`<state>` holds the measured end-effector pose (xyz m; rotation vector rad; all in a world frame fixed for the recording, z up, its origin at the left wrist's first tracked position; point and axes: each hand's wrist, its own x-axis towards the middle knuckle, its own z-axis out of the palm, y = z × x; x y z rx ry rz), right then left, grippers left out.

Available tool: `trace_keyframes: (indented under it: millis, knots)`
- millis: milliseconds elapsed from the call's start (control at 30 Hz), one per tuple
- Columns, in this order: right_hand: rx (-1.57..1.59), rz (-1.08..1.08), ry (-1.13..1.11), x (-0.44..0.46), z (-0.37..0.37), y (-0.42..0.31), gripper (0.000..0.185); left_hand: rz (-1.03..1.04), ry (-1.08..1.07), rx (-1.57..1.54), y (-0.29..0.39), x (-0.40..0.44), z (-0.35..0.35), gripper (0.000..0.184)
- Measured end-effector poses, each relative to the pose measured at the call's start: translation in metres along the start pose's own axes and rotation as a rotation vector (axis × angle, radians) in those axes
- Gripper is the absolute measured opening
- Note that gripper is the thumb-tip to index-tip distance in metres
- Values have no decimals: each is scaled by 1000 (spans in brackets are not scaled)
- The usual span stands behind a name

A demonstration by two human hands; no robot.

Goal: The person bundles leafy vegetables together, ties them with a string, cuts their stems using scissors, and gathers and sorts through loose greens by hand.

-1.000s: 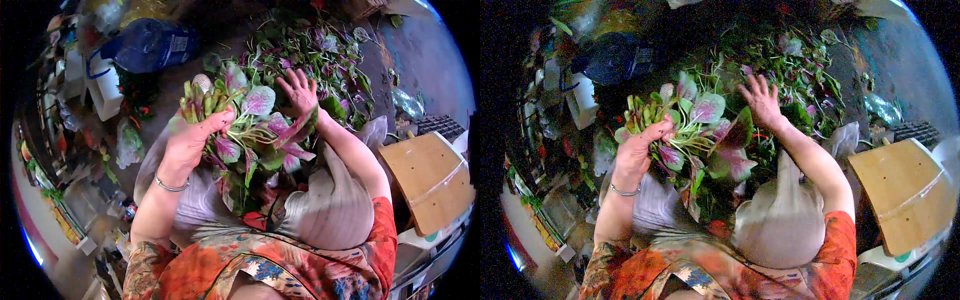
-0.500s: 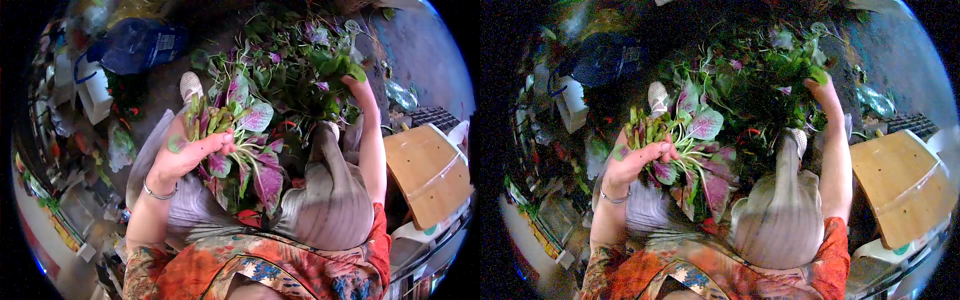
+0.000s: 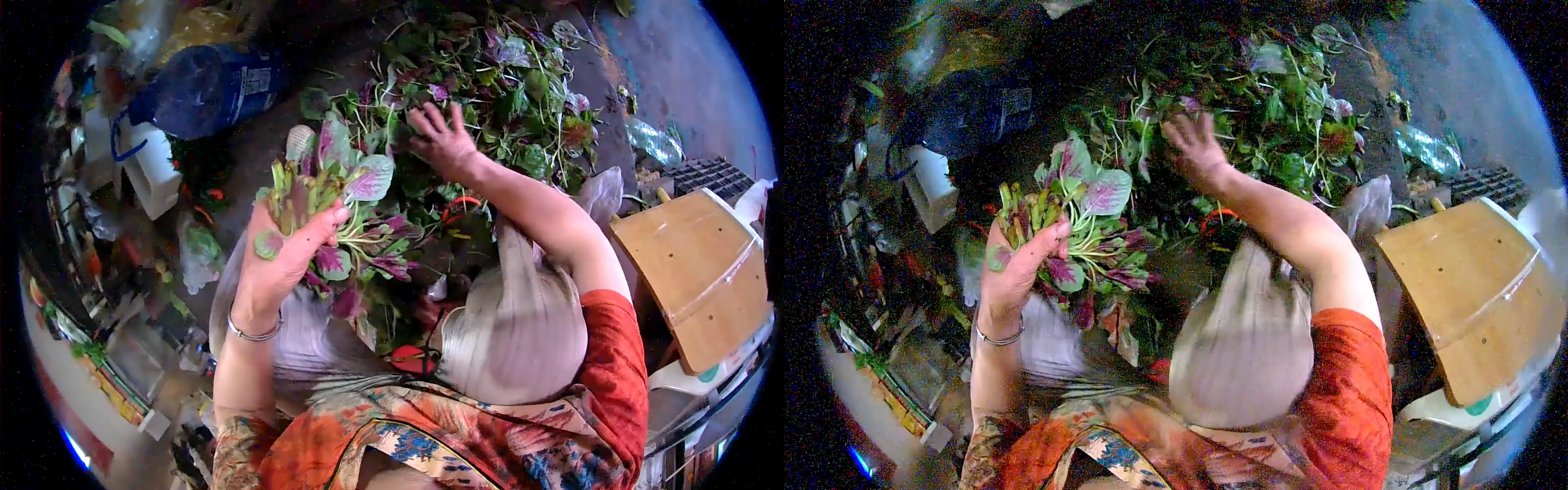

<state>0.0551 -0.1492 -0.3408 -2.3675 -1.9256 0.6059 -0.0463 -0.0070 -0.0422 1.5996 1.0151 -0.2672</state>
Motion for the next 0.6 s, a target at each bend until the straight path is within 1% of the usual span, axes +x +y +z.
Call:
trace_keyframes:
  millis: [33, 67, 100, 167, 233, 267, 300, 333, 367, 400, 433, 467, 500, 533, 567, 600]
  knots:
    - [-24, 86, 77, 2, 16, 8, 68, -2, 5, 2, 2, 0, -2, 23]
    - [78, 149, 175, 1, 20, 18, 49, -5, -17, -11, 3, 1, -4, 24]
    - [77, 225, 80, -1, 13, 26, 42, -9, -41, -27, 2, 2, -6, 24]
    - [224, 223, -19, -16, -7, 53, 37, 8, -36, -49, -1, 1, -8, 24]
    - [582, 227, 245, -37, -1, 84, 43, 11, -8, 33, 1, 1, -9, 22]
    - [779, 266, 416, -52, 5, 94, 47, 19, -13, 50, -1, 0, -11, 21]
    - [962, 371, 421, -67, -14, 97, 53, 16, -6, 43, -2, 0, -13, 21]
    - [1392, 433, 405, -77, -21, 102, 47, 13, -41, 69, -4, 0, -17, 21]
    - [1429, 542, 295, -92, -70, 96, 48, 11, -79, 96, -4, 1, -18, 20]
    - [1578, 549, 365, -109, -54, 104, 45, 11, -79, 93, -6, 0, -18, 20]
    - [1638, 515, 460, -126, -36, 114, 43, 10, -74, 66, -8, 0, -17, 20]
    - [1695, 474, 554, -144, -18, 124, 44, 9, -68, 40, -8, 0, -17, 20]
    - [1657, 391, 666, -152, -12, 127, 52, 11, -69, 39, -7, -1, -16, 20]
    - [1937, 502, 690, -156, -24, 119, 58, 15, -66, 33, -6, -2, -15, 20]
    - [2213, 629, 758, -160, -36, 112, 64, 16, -62, 26, -5, -3, -14, 20]
    - [2211, 631, 757, -161, -37, 112, 64, 15, -63, 24, -5, -3, -13, 20]
